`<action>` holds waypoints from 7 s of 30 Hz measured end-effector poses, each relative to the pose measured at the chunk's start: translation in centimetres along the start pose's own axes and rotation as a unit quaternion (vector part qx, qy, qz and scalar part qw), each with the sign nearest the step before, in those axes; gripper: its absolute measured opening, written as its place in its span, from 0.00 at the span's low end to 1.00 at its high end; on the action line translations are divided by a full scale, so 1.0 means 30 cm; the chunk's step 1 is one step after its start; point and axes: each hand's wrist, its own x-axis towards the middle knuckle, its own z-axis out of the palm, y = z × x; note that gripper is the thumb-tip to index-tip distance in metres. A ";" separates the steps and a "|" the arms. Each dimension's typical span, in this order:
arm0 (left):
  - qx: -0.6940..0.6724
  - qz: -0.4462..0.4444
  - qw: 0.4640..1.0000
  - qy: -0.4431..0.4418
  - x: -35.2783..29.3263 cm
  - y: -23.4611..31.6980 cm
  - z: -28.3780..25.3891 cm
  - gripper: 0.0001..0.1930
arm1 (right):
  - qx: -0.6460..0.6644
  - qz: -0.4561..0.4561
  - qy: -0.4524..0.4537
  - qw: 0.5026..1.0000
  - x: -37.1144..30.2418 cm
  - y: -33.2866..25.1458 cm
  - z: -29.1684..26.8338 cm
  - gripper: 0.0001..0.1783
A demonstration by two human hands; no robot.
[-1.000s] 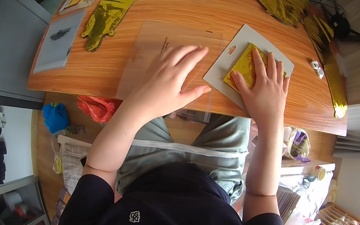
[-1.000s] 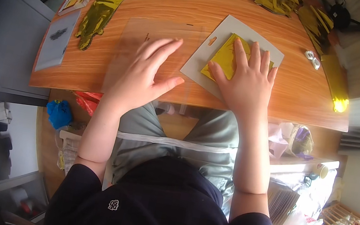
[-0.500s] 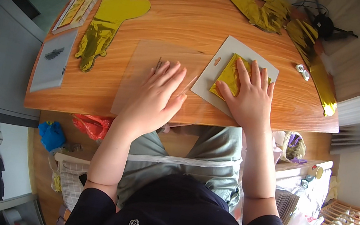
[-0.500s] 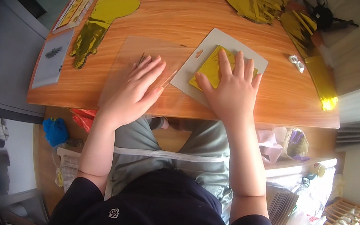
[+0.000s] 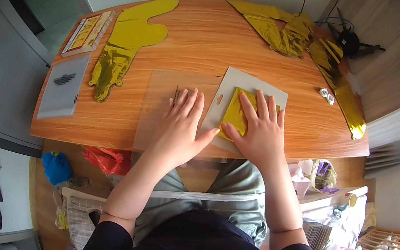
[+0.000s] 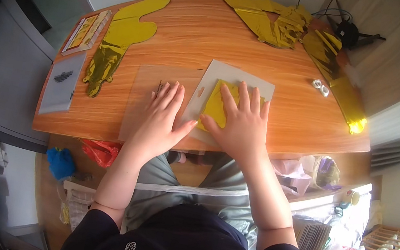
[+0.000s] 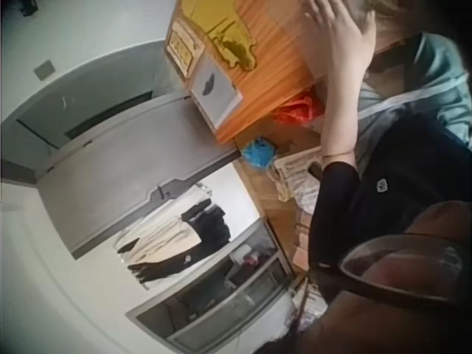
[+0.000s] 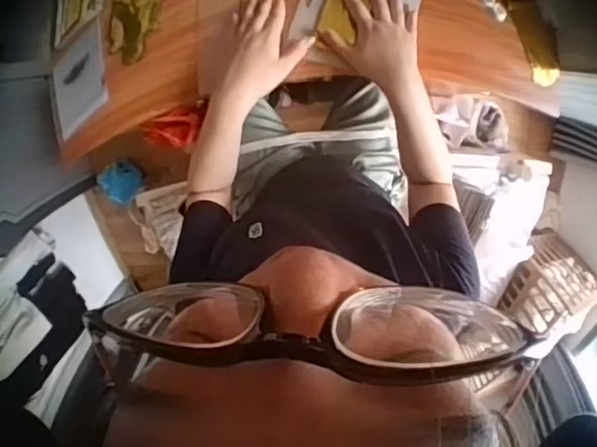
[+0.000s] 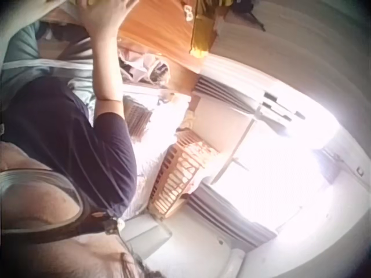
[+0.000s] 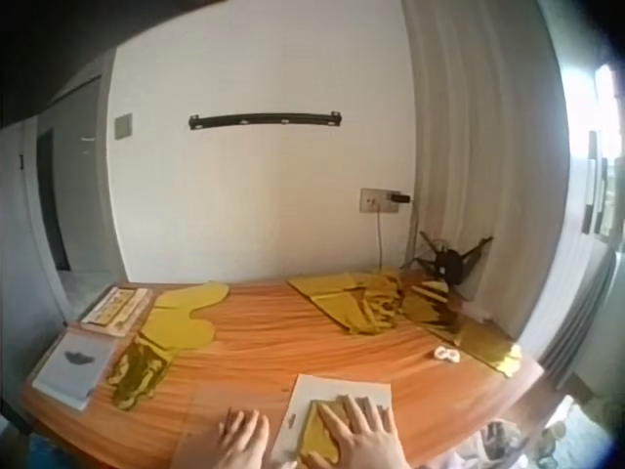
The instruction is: The person folds a foil balloon over a cardboard backing sheet, inserts it into a clear plastic packaging sleeve, and holds up the packaged item by hand.
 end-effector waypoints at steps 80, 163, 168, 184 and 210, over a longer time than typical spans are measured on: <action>0.154 0.097 0.981 -0.068 0.053 -0.130 -0.039 0.49 | 0.187 -0.177 -0.155 0.954 -0.014 0.040 -0.069 0.42; 0.072 0.209 0.970 -0.096 0.138 -0.170 -0.007 0.41 | 0.390 -0.021 0.076 0.918 -0.161 -0.135 -0.013 0.14; 0.073 0.212 0.970 -0.093 0.137 -0.169 -0.008 0.41 | 0.360 -0.018 0.101 0.927 -0.165 -0.156 -0.023 0.16; 0.078 0.206 0.970 -0.100 0.136 -0.164 -0.007 0.42 | 0.060 -0.303 0.127 0.943 -0.119 -0.058 -0.049 0.16; 0.104 0.223 0.966 -0.074 0.135 -0.154 -0.002 0.51 | 0.185 -0.268 -0.027 0.945 -0.155 0.088 -0.100 0.23</action>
